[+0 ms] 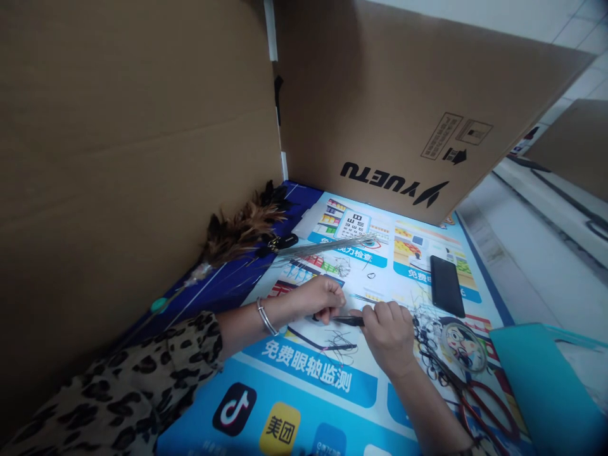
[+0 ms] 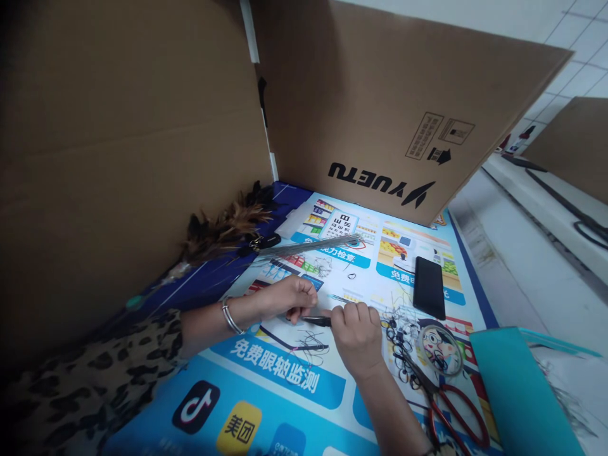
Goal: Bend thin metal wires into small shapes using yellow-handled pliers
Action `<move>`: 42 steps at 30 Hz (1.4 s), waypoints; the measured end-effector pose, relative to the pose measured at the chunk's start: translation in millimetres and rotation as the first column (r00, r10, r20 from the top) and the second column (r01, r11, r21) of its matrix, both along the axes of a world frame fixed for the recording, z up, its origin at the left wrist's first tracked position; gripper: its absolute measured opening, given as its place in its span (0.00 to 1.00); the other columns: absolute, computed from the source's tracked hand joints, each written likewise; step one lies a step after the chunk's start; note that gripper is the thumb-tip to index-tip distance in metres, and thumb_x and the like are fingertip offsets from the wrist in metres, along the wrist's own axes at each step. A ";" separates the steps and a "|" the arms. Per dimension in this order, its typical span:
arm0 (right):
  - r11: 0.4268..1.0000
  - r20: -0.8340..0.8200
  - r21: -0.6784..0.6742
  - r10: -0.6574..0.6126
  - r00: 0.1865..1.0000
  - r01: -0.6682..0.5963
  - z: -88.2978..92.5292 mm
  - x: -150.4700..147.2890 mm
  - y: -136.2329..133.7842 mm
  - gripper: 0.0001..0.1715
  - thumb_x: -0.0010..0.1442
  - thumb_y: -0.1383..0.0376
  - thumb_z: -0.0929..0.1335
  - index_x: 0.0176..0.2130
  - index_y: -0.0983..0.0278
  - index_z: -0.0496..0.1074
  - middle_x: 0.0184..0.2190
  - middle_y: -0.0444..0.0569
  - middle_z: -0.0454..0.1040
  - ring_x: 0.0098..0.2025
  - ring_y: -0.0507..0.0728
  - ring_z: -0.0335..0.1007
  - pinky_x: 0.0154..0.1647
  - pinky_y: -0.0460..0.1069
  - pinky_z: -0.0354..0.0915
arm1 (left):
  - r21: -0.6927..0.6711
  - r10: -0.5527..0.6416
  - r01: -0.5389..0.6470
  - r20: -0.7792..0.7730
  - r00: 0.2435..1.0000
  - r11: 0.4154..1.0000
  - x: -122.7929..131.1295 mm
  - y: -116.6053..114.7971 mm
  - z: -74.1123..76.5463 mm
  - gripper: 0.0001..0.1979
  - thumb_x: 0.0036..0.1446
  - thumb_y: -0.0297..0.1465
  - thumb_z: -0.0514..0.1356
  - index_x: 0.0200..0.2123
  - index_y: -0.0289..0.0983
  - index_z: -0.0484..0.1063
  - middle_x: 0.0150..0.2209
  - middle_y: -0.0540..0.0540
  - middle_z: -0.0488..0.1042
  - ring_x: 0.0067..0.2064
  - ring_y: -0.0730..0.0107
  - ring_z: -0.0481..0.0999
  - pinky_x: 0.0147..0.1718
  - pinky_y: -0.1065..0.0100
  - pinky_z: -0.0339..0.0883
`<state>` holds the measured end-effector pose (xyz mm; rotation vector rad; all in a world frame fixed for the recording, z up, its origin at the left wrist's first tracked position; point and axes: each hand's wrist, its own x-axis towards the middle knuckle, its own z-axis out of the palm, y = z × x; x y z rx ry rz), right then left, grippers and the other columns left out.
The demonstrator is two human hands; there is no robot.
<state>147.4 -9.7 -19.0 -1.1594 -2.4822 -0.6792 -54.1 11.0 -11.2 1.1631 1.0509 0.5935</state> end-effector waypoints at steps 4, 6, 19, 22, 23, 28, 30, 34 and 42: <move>1.000 -0.021 0.024 0.021 1.000 -0.021 -1.5 -0.2 1.6 0.13 0.59 0.59 0.63 0.26 0.62 0.67 0.21 0.46 0.59 0.29 0.54 0.50 0.32 0.52 0.44 | 0.003 -0.005 0.005 -0.003 1.000 1.000 0.1 -0.4 -0.1 0.10 0.49 0.35 0.57 0.25 0.32 0.67 0.20 0.50 0.70 0.16 0.80 0.67 0.14 0.78 0.55; 0.999 -0.025 0.036 0.027 0.999 -0.026 -2.2 -0.6 2.3 0.14 0.59 0.58 0.63 0.26 0.62 0.67 0.21 0.46 0.59 0.29 0.54 0.50 0.32 0.52 0.44 | 0.000 -0.003 0.003 -0.006 1.000 1.000 0.7 -0.7 1.5 0.10 0.49 0.35 0.57 0.25 0.32 0.67 0.20 0.51 0.69 0.15 0.80 0.66 0.14 0.78 0.55; 0.999 -0.002 0.036 0.004 1.000 -0.004 -1.4 -0.4 1.2 0.12 0.59 0.58 0.63 0.28 0.61 0.67 0.22 0.46 0.59 0.29 0.54 0.51 0.32 0.52 0.45 | -0.003 -0.004 0.004 -0.023 1.000 1.000 1.4 -0.5 4.1 0.10 0.48 0.35 0.57 0.25 0.32 0.67 0.20 0.51 0.70 0.15 0.80 0.66 0.14 0.78 0.55; 0.999 0.001 0.034 0.005 1.000 -0.005 -0.7 -0.3 1.1 0.13 0.59 0.58 0.63 0.27 0.61 0.66 0.22 0.46 0.59 0.29 0.55 0.51 0.32 0.52 0.45 | 0.000 -0.003 0.003 -0.023 1.000 1.000 1.1 -0.6 3.1 0.10 0.48 0.34 0.57 0.26 0.32 0.67 0.20 0.51 0.69 0.15 0.80 0.66 0.14 0.78 0.55; 0.999 0.001 0.034 0.006 1.000 -0.006 -0.5 -0.3 1.0 0.13 0.59 0.58 0.63 0.27 0.61 0.66 0.22 0.46 0.59 0.29 0.55 0.51 0.32 0.52 0.45 | 0.004 -0.004 0.004 -0.023 1.000 1.000 1.0 -0.5 2.4 0.09 0.48 0.34 0.57 0.26 0.32 0.67 0.20 0.51 0.69 0.15 0.80 0.66 0.14 0.78 0.54; 0.999 -0.005 0.034 0.008 1.000 -0.008 0.1 -1.0 0.6 0.13 0.59 0.58 0.63 0.26 0.61 0.65 0.21 0.46 0.59 0.29 0.55 0.51 0.32 0.52 0.44 | 0.018 -0.002 0.003 -0.026 1.000 1.000 1.6 -0.5 -0.1 0.09 0.49 0.34 0.56 0.26 0.33 0.67 0.20 0.52 0.68 0.15 0.80 0.66 0.13 0.79 0.54; 1.000 -0.007 0.029 0.007 1.000 -0.007 0.0 -1.3 0.6 0.13 0.59 0.58 0.63 0.25 0.61 0.64 0.21 0.46 0.59 0.29 0.55 0.51 0.31 0.52 0.44 | 0.026 0.004 -0.003 -0.034 0.999 1.000 1.9 -1.0 -0.2 0.10 0.49 0.35 0.56 0.26 0.33 0.66 0.20 0.52 0.69 0.15 0.80 0.66 0.13 0.79 0.54; 1.000 -0.009 0.010 -0.003 1.000 0.003 -1.1 -2.0 0.6 0.14 0.59 0.58 0.63 0.24 0.61 0.63 0.21 0.46 0.59 0.29 0.55 0.51 0.31 0.52 0.44 | 0.058 0.021 -0.018 -0.049 0.999 0.998 2.0 -1.8 0.1 0.11 0.50 0.37 0.56 0.26 0.33 0.66 0.20 0.51 0.69 0.16 0.79 0.67 0.14 0.79 0.55; 0.994 -0.003 -0.095 -0.044 0.999 0.044 -4.3 -5.0 1.9 0.14 0.60 0.60 0.62 0.25 0.62 0.65 0.23 0.48 0.62 0.30 0.56 0.54 0.31 0.51 0.44 | 0.260 0.077 -0.035 -0.157 0.985 0.965 2.4 -4.2 4.1 0.09 0.53 0.34 0.52 0.28 0.35 0.65 0.22 0.51 0.71 0.20 0.76 0.70 0.19 0.76 0.61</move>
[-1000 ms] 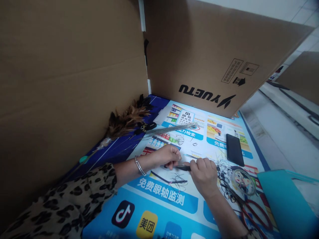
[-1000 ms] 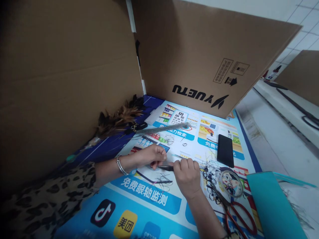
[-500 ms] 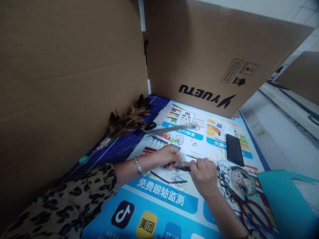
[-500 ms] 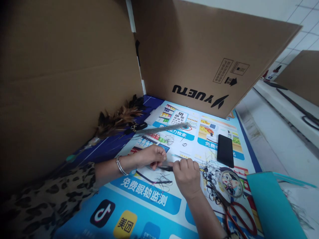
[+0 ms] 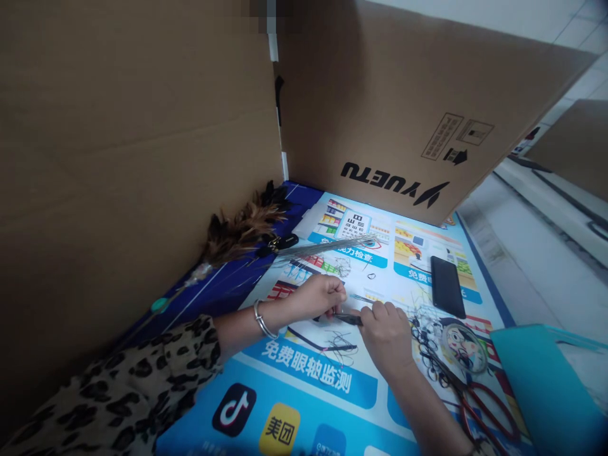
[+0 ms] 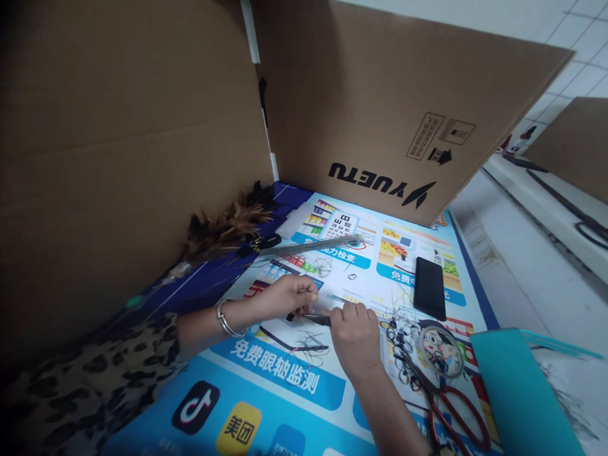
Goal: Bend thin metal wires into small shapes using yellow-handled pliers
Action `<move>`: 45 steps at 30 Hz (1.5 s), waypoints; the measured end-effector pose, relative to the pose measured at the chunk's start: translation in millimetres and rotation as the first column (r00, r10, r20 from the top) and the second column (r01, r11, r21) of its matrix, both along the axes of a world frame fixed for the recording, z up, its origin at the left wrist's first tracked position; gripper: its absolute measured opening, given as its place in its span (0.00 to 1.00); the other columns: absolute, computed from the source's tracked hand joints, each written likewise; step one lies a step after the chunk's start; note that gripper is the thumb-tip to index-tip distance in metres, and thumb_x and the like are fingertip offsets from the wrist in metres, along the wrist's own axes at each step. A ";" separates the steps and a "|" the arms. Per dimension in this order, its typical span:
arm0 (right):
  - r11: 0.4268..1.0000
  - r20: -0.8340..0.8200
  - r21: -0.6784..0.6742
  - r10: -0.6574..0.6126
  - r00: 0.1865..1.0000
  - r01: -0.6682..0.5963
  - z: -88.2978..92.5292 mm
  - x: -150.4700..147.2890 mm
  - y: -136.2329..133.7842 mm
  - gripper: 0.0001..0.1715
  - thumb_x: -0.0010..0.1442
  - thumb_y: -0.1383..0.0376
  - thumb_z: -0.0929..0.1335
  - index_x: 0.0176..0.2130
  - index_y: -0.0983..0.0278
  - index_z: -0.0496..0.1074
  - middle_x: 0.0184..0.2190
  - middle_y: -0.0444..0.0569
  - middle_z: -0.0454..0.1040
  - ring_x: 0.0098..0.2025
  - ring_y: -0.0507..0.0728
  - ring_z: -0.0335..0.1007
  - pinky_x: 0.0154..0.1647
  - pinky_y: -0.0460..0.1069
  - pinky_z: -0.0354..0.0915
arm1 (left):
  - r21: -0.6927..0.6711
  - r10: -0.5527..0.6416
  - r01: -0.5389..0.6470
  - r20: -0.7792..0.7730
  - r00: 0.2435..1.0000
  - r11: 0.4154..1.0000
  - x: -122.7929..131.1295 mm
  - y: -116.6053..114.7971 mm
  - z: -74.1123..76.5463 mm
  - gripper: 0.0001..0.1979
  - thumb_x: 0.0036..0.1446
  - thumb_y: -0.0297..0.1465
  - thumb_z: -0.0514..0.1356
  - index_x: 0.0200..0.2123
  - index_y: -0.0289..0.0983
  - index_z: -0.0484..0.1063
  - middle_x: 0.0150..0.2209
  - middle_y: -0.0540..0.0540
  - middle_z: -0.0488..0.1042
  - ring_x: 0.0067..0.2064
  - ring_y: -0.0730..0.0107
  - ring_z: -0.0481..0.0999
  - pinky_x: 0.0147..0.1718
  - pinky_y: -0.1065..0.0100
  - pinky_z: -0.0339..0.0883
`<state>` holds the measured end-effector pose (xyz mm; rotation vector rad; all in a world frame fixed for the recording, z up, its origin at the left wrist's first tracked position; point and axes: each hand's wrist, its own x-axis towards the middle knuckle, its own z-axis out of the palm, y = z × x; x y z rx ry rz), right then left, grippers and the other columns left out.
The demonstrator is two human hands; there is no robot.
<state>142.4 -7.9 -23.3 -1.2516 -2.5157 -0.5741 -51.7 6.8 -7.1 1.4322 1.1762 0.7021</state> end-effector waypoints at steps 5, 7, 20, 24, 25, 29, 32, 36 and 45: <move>0.994 0.000 -0.110 -0.030 1.000 0.030 -4.4 0.9 2.0 0.06 0.55 0.63 0.66 0.27 0.62 0.67 0.25 0.48 0.65 0.32 0.56 0.57 0.31 0.50 0.45 | 0.278 -0.005 0.058 -0.186 0.983 0.959 -3.1 -3.6 6.2 0.07 0.53 0.27 0.51 0.28 0.36 0.68 0.25 0.52 0.73 0.28 0.76 0.70 0.28 0.76 0.61; 0.988 -0.008 -0.151 -0.044 0.999 0.042 -6.2 1.6 2.5 0.05 0.52 0.64 0.67 0.27 0.63 0.68 0.26 0.48 0.66 0.32 0.56 0.58 0.31 0.50 0.46 | 0.327 -0.017 0.097 -0.239 0.971 0.940 -3.7 -4.2 7.7 0.07 0.53 0.26 0.51 0.29 0.37 0.69 0.26 0.53 0.73 0.29 0.76 0.70 0.29 0.77 0.59; 0.878 0.121 -0.404 -0.229 0.966 0.258 3.3 -4.0 0.6 0.06 0.54 0.65 0.65 0.28 0.62 0.70 0.26 0.47 0.70 0.28 0.54 0.66 0.25 0.47 0.48 | 0.494 0.035 0.244 -0.489 0.872 0.834 -0.3 -8.9 -0.4 0.10 0.58 0.28 0.49 0.36 0.39 0.70 0.30 0.49 0.74 0.31 0.71 0.71 0.30 0.74 0.57; 0.833 0.171 -0.460 -0.255 0.952 0.306 7.4 -4.1 1.2 0.08 0.55 0.63 0.64 0.29 0.62 0.71 0.28 0.48 0.72 0.28 0.55 0.68 0.25 0.47 0.50 | 0.502 0.046 0.274 -0.535 0.843 0.820 2.4 -13.5 -2.9 0.10 0.57 0.30 0.50 0.37 0.38 0.70 0.30 0.46 0.74 0.32 0.68 0.71 0.30 0.72 0.58; 0.822 0.177 -0.475 -0.260 0.949 0.314 8.7 -4.0 1.5 0.08 0.55 0.62 0.64 0.30 0.61 0.71 0.28 0.48 0.72 0.28 0.56 0.69 0.25 0.47 0.51 | 0.502 0.046 0.270 -0.530 0.847 0.821 3.0 -14.6 -3.1 0.09 0.57 0.30 0.51 0.36 0.38 0.70 0.30 0.45 0.73 0.32 0.68 0.71 0.30 0.72 0.59; 0.779 0.198 -0.535 -0.261 0.945 0.327 14.2 -3.7 3.7 0.10 0.55 0.60 0.64 0.31 0.61 0.73 0.28 0.50 0.74 0.30 0.57 0.70 0.26 0.47 0.53 | 0.533 0.031 0.280 -0.501 0.865 0.798 4.1 -18.0 -3.5 0.08 0.56 0.30 0.52 0.35 0.37 0.69 0.28 0.45 0.72 0.33 0.67 0.70 0.31 0.71 0.60; 0.758 0.204 -0.564 -0.256 0.945 0.327 17.3 -2.9 5.4 0.11 0.55 0.60 0.63 0.31 0.61 0.73 0.29 0.51 0.75 0.32 0.57 0.71 0.28 0.47 0.54 | 0.551 0.011 0.346 -0.543 0.839 0.759 3.8 -19.3 -4.1 0.08 0.56 0.28 0.51 0.36 0.36 0.69 0.28 0.44 0.72 0.32 0.67 0.70 0.32 0.70 0.61; 0.746 0.215 -0.583 -0.240 0.947 0.322 18.8 -0.5 7.5 0.12 0.55 0.59 0.63 0.30 0.60 0.74 0.28 0.51 0.75 0.31 0.58 0.70 0.27 0.48 0.54 | 0.591 0.020 0.473 -0.638 0.770 0.653 2.8 -21.1 -4.6 0.10 0.56 0.24 0.48 0.37 0.35 0.67 0.29 0.44 0.72 0.31 0.67 0.69 0.32 0.68 0.61; 0.756 0.167 -0.592 -0.223 0.960 0.279 12.2 2.4 8.3 0.13 0.56 0.57 0.63 0.30 0.60 0.73 0.27 0.48 0.73 0.29 0.56 0.68 0.25 0.46 0.50 | 0.592 0.008 0.484 -0.638 0.770 0.644 0.4 -16.9 -7.9 0.11 0.57 0.26 0.48 0.39 0.37 0.68 0.30 0.46 0.73 0.32 0.68 0.70 0.34 0.69 0.60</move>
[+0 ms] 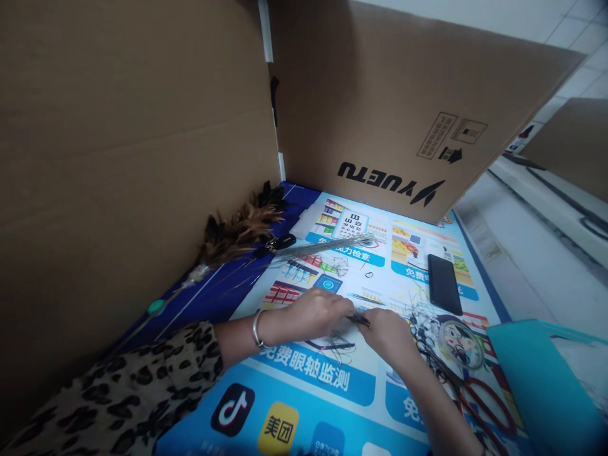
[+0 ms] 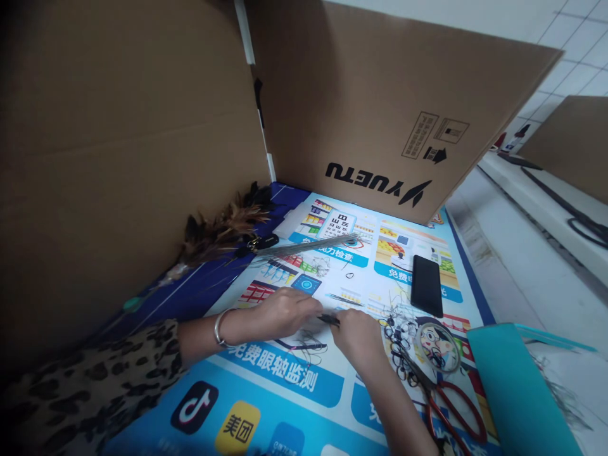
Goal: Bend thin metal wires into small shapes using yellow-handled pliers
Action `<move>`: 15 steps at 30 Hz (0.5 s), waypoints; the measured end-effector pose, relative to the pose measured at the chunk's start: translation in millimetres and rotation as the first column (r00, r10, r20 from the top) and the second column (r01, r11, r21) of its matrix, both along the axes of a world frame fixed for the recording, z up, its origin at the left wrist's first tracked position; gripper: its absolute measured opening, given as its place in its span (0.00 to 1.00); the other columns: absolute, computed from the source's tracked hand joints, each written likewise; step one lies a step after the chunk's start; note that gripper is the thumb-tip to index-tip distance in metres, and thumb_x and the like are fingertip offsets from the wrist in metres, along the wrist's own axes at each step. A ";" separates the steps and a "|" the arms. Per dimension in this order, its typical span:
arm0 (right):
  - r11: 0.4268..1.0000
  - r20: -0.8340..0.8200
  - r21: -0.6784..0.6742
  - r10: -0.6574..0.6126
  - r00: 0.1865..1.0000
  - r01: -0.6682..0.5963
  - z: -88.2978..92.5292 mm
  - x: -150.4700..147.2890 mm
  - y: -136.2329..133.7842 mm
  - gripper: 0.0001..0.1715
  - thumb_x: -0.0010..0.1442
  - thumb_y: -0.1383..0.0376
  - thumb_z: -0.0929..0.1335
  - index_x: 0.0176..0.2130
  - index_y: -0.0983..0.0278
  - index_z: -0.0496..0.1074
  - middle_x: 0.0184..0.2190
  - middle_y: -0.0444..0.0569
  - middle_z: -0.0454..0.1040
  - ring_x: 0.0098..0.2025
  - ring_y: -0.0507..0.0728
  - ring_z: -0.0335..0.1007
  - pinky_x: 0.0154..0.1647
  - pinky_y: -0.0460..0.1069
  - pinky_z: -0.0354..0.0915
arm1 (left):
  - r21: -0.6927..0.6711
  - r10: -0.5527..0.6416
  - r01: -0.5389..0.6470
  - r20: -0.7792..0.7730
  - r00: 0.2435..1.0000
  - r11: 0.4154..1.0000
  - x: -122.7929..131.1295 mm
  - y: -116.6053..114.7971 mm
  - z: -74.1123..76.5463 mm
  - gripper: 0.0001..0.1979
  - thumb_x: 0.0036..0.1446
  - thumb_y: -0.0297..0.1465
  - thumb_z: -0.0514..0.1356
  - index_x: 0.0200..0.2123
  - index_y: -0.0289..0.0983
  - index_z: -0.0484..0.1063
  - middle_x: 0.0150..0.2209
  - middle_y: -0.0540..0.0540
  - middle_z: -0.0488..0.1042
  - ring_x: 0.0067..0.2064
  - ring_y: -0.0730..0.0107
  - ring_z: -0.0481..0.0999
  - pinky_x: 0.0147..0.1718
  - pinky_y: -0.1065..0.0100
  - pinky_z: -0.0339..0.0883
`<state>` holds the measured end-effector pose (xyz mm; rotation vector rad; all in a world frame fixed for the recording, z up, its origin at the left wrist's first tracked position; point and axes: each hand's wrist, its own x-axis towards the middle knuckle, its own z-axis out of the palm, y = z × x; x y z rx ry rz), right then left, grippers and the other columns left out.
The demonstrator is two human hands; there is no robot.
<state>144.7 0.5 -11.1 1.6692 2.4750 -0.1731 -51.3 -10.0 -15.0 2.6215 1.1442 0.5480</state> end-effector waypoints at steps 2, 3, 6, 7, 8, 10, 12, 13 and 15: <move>0.996 -0.034 0.088 0.000 0.999 0.003 -5.3 -2.3 -2.6 0.10 0.56 0.59 0.63 0.30 0.61 0.71 0.28 0.48 0.72 0.30 0.55 0.67 0.26 0.47 0.50 | -0.069 0.072 -0.070 0.032 0.997 0.995 -0.2 4.2 -1.3 0.11 0.58 0.27 0.47 0.39 0.38 0.68 0.32 0.46 0.73 0.33 0.69 0.71 0.34 0.70 0.60; 0.989 -0.050 0.148 0.004 0.999 0.004 -7.9 -3.5 -4.0 0.09 0.56 0.61 0.63 0.31 0.61 0.70 0.29 0.48 0.71 0.31 0.55 0.66 0.28 0.47 0.50 | -0.094 0.106 -0.102 0.040 0.994 0.990 -0.4 6.2 -1.6 0.11 0.59 0.28 0.47 0.39 0.38 0.68 0.33 0.46 0.74 0.34 0.69 0.71 0.33 0.71 0.60; 0.946 -0.070 0.323 0.041 0.997 -0.016 -13.0 -6.1 -7.2 0.05 0.54 0.64 0.64 0.30 0.63 0.69 0.30 0.49 0.69 0.35 0.57 0.62 0.33 0.49 0.51 | -0.113 0.163 -0.159 0.030 0.986 0.981 -2.2 10.6 -1.6 0.12 0.60 0.30 0.46 0.39 0.39 0.69 0.32 0.46 0.74 0.33 0.69 0.71 0.32 0.71 0.59; 0.928 -0.065 0.370 0.060 0.996 -0.032 -13.5 -6.2 -7.8 0.05 0.53 0.64 0.65 0.30 0.63 0.68 0.30 0.50 0.68 0.36 0.57 0.61 0.35 0.50 0.51 | -0.100 0.163 -0.160 0.022 0.986 0.982 -3.0 11.5 -1.6 0.12 0.59 0.30 0.47 0.39 0.39 0.69 0.31 0.46 0.74 0.33 0.69 0.71 0.32 0.70 0.59; 0.910 -0.054 0.412 0.079 0.995 -0.050 -13.4 -6.1 -8.1 0.04 0.53 0.65 0.65 0.31 0.64 0.68 0.30 0.50 0.67 0.36 0.58 0.60 0.36 0.51 0.50 | -0.081 0.151 -0.150 0.014 0.988 0.985 -3.9 12.0 -1.8 0.12 0.59 0.30 0.47 0.38 0.39 0.70 0.30 0.46 0.73 0.32 0.69 0.70 0.32 0.70 0.58; 0.874 -0.030 0.477 0.115 0.993 -0.087 -12.2 -5.5 -8.5 0.03 0.53 0.66 0.65 0.31 0.64 0.67 0.30 0.51 0.66 0.36 0.59 0.58 0.37 0.52 0.50 | -0.036 0.091 -0.091 -0.008 0.996 0.995 -5.4 12.3 -2.2 0.11 0.57 0.28 0.48 0.37 0.38 0.70 0.28 0.46 0.72 0.30 0.69 0.69 0.31 0.70 0.58; 0.850 -0.027 0.516 0.145 0.989 -0.110 -10.8 -4.9 -9.1 0.03 0.52 0.67 0.64 0.31 0.63 0.67 0.29 0.50 0.65 0.36 0.59 0.56 0.37 0.53 0.49 | -0.010 0.041 -0.041 -0.019 0.999 0.999 -6.6 12.4 -1.9 0.10 0.56 0.27 0.50 0.35 0.38 0.70 0.26 0.46 0.71 0.29 0.70 0.67 0.31 0.70 0.57; 0.844 -0.039 0.525 0.154 0.987 -0.111 -10.5 -4.6 -9.4 0.02 0.52 0.66 0.64 0.30 0.63 0.67 0.29 0.50 0.64 0.35 0.58 0.56 0.37 0.53 0.49 | -0.015 0.041 -0.041 -0.016 0.999 0.999 -7.2 12.7 -1.1 0.10 0.56 0.27 0.50 0.35 0.38 0.70 0.26 0.46 0.71 0.29 0.70 0.67 0.31 0.70 0.57; 0.847 -0.089 0.523 0.161 0.983 -0.091 -11.1 -3.9 -9.7 0.04 0.53 0.65 0.64 0.29 0.63 0.67 0.28 0.50 0.64 0.35 0.58 0.55 0.36 0.52 0.49 | -0.060 0.103 -0.101 0.024 0.994 0.993 -8.7 14.3 1.9 0.11 0.57 0.28 0.49 0.35 0.38 0.71 0.27 0.46 0.72 0.29 0.70 0.67 0.31 0.71 0.57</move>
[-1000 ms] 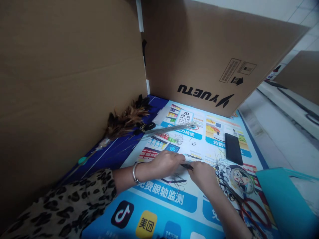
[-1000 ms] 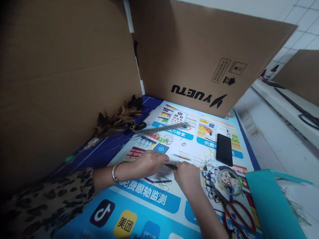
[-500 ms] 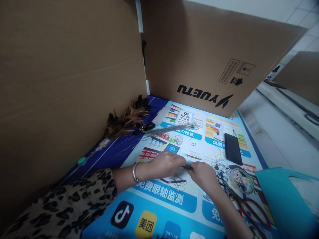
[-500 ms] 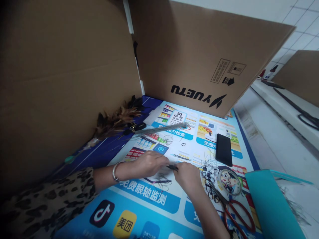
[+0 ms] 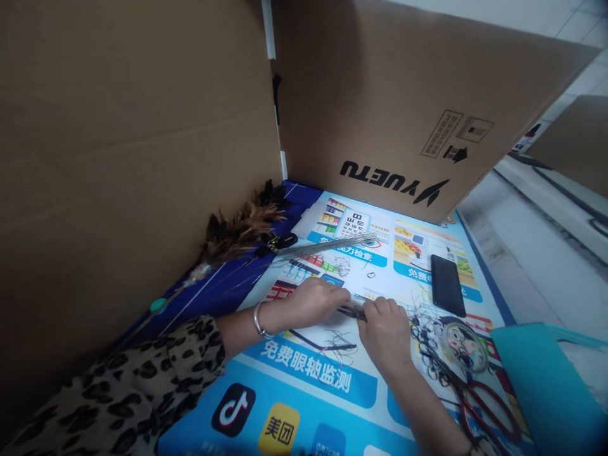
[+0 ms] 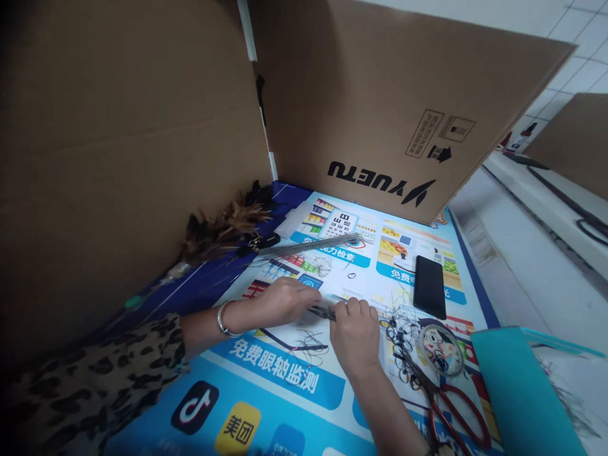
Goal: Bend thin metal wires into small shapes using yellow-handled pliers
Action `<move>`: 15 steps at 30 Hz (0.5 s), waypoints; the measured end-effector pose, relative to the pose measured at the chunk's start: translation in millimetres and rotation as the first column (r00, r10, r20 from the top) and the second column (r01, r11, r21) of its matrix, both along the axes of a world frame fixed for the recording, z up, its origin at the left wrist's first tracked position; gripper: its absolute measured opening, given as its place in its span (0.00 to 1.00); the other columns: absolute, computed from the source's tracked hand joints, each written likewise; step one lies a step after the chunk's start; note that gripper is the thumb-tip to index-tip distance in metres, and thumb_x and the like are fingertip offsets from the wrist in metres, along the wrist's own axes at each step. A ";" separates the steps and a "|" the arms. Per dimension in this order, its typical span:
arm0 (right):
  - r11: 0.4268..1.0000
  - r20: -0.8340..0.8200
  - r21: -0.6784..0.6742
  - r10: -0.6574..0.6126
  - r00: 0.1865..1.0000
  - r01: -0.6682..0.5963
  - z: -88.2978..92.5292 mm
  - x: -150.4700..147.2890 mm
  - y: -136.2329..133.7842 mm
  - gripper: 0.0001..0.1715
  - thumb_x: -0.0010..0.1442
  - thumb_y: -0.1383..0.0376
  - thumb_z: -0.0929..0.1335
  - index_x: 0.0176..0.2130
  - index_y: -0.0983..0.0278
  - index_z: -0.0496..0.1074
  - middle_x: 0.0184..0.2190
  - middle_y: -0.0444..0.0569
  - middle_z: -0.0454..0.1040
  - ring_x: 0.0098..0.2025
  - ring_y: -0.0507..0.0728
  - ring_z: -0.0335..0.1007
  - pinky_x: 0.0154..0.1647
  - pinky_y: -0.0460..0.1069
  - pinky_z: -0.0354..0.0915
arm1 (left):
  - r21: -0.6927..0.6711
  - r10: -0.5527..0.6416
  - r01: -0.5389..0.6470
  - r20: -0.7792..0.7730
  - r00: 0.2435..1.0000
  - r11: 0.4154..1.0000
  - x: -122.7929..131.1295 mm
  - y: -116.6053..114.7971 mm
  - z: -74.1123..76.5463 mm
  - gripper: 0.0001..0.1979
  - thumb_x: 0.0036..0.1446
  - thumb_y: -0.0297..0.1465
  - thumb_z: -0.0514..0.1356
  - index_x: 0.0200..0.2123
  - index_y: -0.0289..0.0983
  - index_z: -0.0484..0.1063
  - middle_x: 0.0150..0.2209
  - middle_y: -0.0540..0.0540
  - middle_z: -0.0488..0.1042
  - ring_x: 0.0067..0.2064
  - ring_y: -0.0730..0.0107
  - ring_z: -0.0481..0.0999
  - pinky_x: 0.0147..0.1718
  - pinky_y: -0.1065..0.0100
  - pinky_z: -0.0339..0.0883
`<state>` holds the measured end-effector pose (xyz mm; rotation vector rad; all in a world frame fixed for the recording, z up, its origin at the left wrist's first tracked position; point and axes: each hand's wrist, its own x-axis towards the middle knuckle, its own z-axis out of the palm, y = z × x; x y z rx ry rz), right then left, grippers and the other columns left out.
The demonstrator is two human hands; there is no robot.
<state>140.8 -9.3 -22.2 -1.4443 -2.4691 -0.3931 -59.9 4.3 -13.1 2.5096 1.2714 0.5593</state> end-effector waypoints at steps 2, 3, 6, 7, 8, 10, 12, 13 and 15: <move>1.000 -0.072 -0.028 -0.007 0.997 0.005 -2.4 1.6 0.9 0.06 0.55 0.64 0.63 0.28 0.64 0.67 0.28 0.50 0.63 0.35 0.57 0.55 0.36 0.51 0.50 | -0.068 0.095 -0.088 0.098 0.991 0.994 -2.2 3.6 3.7 0.11 0.58 0.31 0.48 0.36 0.38 0.70 0.30 0.47 0.72 0.31 0.71 0.68 0.32 0.72 0.57; 0.999 -0.113 -0.045 -0.015 0.993 0.010 -4.3 2.8 2.0 0.07 0.56 0.64 0.62 0.29 0.64 0.67 0.28 0.49 0.64 0.35 0.57 0.56 0.37 0.51 0.50 | -0.108 0.138 -0.121 0.159 0.978 0.987 -3.5 6.1 5.2 0.11 0.58 0.31 0.49 0.36 0.38 0.70 0.31 0.47 0.73 0.32 0.71 0.69 0.32 0.73 0.57; 0.992 -0.245 -0.123 -0.052 0.968 0.022 -11.1 7.8 8.0 0.06 0.55 0.65 0.63 0.30 0.64 0.67 0.29 0.48 0.64 0.36 0.56 0.57 0.37 0.49 0.52 | -0.223 0.205 -0.138 0.311 0.928 0.965 -7.3 15.3 5.2 0.10 0.57 0.31 0.50 0.33 0.37 0.70 0.29 0.50 0.72 0.32 0.74 0.68 0.32 0.74 0.58; 0.988 -0.283 -0.153 -0.068 0.957 0.025 -13.3 9.6 10.6 0.05 0.55 0.65 0.63 0.31 0.64 0.67 0.29 0.48 0.64 0.36 0.55 0.58 0.37 0.48 0.52 | -0.247 0.202 -0.121 0.338 0.919 0.962 -8.3 18.4 3.5 0.09 0.57 0.30 0.51 0.31 0.37 0.70 0.28 0.50 0.71 0.31 0.74 0.68 0.31 0.75 0.58; 0.983 -0.313 -0.183 -0.085 0.946 0.028 -15.3 11.2 13.0 0.05 0.55 0.66 0.62 0.31 0.64 0.67 0.29 0.47 0.64 0.35 0.55 0.58 0.37 0.48 0.52 | -0.260 0.191 -0.100 0.353 0.916 0.961 -9.1 21.1 1.1 0.08 0.56 0.30 0.52 0.30 0.36 0.70 0.28 0.51 0.71 0.31 0.74 0.68 0.31 0.75 0.58; 0.973 -0.353 -0.230 -0.115 0.929 0.032 -18.1 13.4 17.3 0.06 0.56 0.65 0.61 0.31 0.64 0.67 0.29 0.47 0.64 0.35 0.54 0.59 0.35 0.46 0.53 | -0.263 0.157 -0.063 0.355 0.922 0.963 -9.8 25.3 -4.6 0.08 0.54 0.29 0.54 0.28 0.36 0.71 0.28 0.50 0.70 0.33 0.73 0.68 0.33 0.74 0.59; 0.966 -0.366 -0.257 -0.132 0.921 0.036 -19.2 14.2 20.0 0.07 0.56 0.65 0.61 0.30 0.64 0.66 0.29 0.46 0.64 0.34 0.54 0.59 0.34 0.46 0.53 | -0.273 0.132 -0.038 0.335 0.933 0.961 -9.7 27.3 -9.9 0.08 0.53 0.30 0.55 0.26 0.35 0.72 0.28 0.49 0.70 0.33 0.73 0.68 0.34 0.74 0.60; 0.964 -0.364 -0.264 -0.133 0.922 0.035 -19.2 14.1 20.7 0.07 0.56 0.65 0.61 0.30 0.64 0.67 0.28 0.46 0.64 0.34 0.53 0.60 0.34 0.46 0.53 | -0.283 0.126 -0.031 0.322 0.938 0.958 -9.5 27.7 -12.1 0.07 0.52 0.30 0.56 0.26 0.35 0.72 0.28 0.49 0.69 0.33 0.73 0.68 0.34 0.74 0.60; 0.962 -0.355 -0.270 -0.132 0.926 0.033 -19.0 13.6 21.2 0.06 0.55 0.65 0.61 0.30 0.64 0.67 0.28 0.46 0.64 0.34 0.53 0.60 0.34 0.45 0.53 | -0.297 0.119 -0.026 0.298 0.947 0.955 -9.0 27.6 -15.4 0.07 0.52 0.30 0.56 0.26 0.35 0.73 0.28 0.49 0.69 0.32 0.73 0.67 0.34 0.74 0.60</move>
